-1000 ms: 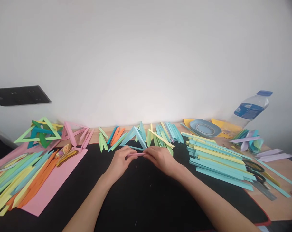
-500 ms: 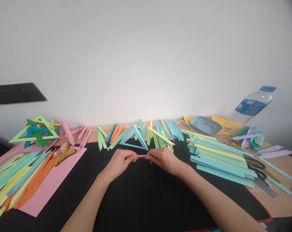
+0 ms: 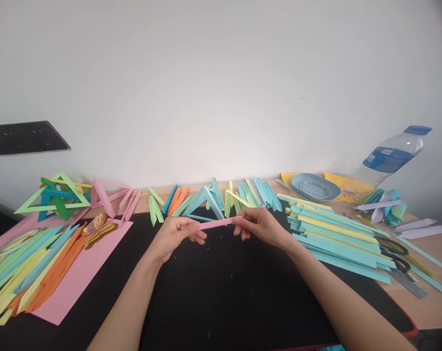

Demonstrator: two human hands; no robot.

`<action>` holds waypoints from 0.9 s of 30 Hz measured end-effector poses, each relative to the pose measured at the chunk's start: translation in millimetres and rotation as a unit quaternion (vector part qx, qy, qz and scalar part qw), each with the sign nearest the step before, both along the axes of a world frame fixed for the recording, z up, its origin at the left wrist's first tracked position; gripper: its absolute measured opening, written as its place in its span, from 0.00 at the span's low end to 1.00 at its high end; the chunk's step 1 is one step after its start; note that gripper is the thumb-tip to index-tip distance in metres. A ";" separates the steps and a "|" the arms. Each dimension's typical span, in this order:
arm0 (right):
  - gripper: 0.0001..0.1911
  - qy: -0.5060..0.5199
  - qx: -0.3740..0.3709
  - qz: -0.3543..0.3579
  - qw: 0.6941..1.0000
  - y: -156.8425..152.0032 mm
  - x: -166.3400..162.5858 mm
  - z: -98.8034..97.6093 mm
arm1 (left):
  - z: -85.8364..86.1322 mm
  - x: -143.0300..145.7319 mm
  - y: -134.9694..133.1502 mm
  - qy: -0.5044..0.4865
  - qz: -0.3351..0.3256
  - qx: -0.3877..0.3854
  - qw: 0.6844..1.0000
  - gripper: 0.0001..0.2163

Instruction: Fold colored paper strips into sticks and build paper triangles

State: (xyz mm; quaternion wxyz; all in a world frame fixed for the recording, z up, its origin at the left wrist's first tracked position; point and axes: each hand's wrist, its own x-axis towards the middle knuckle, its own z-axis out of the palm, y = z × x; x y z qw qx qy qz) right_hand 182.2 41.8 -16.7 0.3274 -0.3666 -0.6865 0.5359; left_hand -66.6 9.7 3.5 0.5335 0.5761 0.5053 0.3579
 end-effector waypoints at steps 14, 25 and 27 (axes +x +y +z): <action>0.21 0.044 -0.015 -0.052 0.998 2.9 -5.6 -6.0 | 1.0 -1.6 2.2 -0.119 -0.009 -0.114 0.986 0.22; 0.19 0.113 -0.093 -0.061 0.987 2.2 -3.8 -5.1 | -3.6 0.7 2.7 -0.097 0.007 -0.067 0.993 0.15; 0.19 0.125 -0.096 -0.046 0.986 1.7 -4.4 -6.7 | -2.9 2.6 2.0 -0.098 0.015 -0.069 0.993 0.14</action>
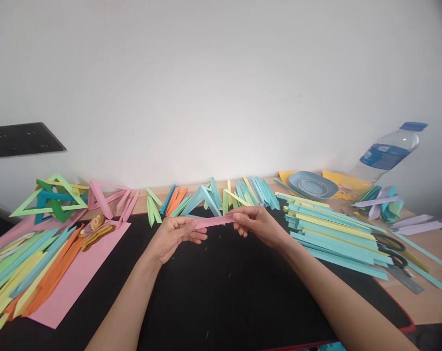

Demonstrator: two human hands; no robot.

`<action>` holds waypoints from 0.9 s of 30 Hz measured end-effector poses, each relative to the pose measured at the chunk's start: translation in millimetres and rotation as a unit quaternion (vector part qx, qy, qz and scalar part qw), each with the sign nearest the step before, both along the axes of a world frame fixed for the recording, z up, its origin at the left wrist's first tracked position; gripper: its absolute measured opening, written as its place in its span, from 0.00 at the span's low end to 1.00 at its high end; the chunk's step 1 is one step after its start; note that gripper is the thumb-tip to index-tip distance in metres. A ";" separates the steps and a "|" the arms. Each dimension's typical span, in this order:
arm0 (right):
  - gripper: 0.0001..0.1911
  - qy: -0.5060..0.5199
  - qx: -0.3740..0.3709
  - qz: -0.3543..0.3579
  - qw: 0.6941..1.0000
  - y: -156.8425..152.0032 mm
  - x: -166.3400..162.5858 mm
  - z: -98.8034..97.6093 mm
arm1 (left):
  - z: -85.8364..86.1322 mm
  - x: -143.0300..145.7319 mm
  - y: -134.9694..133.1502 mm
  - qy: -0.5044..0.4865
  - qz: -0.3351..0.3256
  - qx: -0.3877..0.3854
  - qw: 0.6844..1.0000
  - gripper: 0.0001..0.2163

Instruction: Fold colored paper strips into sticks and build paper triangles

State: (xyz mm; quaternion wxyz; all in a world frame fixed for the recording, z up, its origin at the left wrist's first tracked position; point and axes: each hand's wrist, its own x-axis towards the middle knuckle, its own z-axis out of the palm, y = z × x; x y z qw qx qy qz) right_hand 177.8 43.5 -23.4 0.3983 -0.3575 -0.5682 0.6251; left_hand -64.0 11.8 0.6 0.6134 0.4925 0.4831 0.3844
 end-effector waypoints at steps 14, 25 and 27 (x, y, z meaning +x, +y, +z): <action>0.19 -0.123 0.061 0.102 0.985 -15.5 -19.2 -6.4 | -6.3 18.2 -4.9 0.030 -0.027 0.042 0.998 0.14; 0.17 -0.124 0.077 0.093 0.985 -14.5 -14.6 -2.1 | -5.1 12.5 -3.0 0.037 0.020 0.060 0.997 0.14; 0.18 -0.110 0.057 0.078 0.989 -12.1 -14.1 -4.0 | -3.1 9.1 -2.9 0.037 0.012 0.052 0.998 0.14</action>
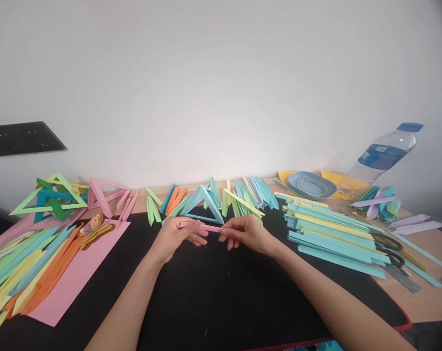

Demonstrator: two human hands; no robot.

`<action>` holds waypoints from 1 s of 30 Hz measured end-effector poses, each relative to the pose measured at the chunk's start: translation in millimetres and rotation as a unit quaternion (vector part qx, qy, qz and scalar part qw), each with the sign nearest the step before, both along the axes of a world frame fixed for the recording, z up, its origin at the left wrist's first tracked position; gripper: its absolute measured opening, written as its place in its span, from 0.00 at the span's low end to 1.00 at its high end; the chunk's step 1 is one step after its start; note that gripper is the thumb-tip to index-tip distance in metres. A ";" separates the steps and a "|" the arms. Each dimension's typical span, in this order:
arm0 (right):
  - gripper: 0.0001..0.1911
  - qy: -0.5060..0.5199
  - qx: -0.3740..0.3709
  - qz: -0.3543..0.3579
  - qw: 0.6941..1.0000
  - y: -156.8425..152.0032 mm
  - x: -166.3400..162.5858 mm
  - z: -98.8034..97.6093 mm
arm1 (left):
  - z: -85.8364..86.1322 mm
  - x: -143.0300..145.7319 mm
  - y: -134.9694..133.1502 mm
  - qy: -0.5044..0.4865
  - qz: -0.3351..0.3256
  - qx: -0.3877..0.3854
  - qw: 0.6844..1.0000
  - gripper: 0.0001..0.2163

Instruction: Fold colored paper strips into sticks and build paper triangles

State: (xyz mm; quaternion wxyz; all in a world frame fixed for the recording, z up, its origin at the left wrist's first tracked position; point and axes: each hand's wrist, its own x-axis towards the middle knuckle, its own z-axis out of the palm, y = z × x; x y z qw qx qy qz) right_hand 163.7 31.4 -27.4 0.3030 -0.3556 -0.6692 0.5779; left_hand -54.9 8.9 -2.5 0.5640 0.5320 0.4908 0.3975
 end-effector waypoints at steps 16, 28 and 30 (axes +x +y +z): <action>0.20 0.028 -0.002 -0.044 0.999 10.2 16.6 8.7 | -0.7 -7.6 3.0 -0.041 0.103 0.051 0.993 0.14; 0.16 0.002 -0.017 0.029 0.999 8.0 8.8 -1.3 | -2.4 -0.3 2.6 0.015 0.023 0.021 0.999 0.13; 0.17 0.005 -0.011 0.016 1.000 7.8 7.1 -3.2 | -2.7 -0.2 2.7 0.022 0.033 0.027 0.999 0.11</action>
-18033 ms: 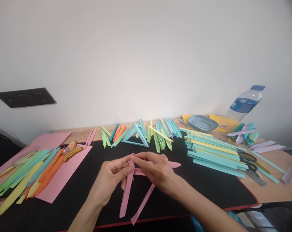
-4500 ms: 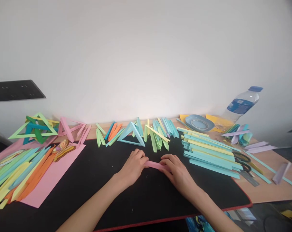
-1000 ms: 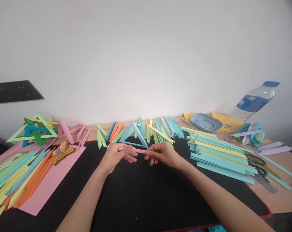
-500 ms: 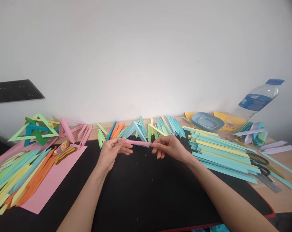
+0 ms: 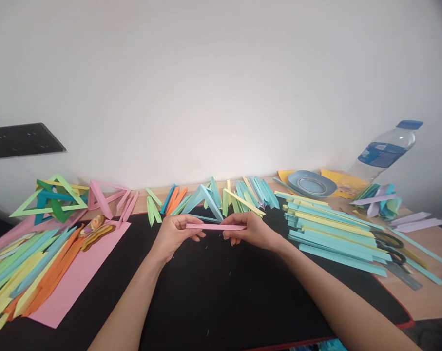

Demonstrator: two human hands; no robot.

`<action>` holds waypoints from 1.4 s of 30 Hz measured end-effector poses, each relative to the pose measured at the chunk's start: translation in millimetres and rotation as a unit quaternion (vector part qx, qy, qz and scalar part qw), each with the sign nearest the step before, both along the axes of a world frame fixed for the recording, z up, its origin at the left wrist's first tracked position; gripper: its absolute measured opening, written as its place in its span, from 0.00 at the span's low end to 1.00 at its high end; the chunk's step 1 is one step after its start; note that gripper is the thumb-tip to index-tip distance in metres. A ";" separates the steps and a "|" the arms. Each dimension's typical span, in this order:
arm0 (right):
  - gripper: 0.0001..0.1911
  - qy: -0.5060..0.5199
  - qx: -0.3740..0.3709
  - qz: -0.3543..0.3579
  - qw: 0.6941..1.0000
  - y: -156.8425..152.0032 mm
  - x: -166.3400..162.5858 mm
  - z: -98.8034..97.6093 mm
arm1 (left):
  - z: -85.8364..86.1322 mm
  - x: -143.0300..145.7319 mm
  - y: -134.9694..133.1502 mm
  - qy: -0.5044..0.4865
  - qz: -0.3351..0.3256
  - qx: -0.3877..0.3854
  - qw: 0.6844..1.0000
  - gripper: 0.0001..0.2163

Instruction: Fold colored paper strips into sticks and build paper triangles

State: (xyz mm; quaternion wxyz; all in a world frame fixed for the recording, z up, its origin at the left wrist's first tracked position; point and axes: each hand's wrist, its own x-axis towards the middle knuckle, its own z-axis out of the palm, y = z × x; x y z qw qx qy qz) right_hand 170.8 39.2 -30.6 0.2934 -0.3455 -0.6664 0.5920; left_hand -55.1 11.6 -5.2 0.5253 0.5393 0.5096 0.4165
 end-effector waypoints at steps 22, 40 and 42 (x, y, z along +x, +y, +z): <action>0.21 0.045 0.073 -0.129 0.988 9.5 22.8 21.4 | 4.9 -0.8 -1.2 -0.041 0.062 0.007 0.997 0.13; 0.25 -0.058 0.073 0.112 0.989 2.7 15.8 19.5 | -2.1 9.5 -3.4 0.015 0.050 0.053 0.997 0.11; 0.25 -0.045 0.050 0.136 0.988 1.7 15.4 20.4 | -3.9 11.5 -3.9 0.026 0.051 0.068 0.996 0.11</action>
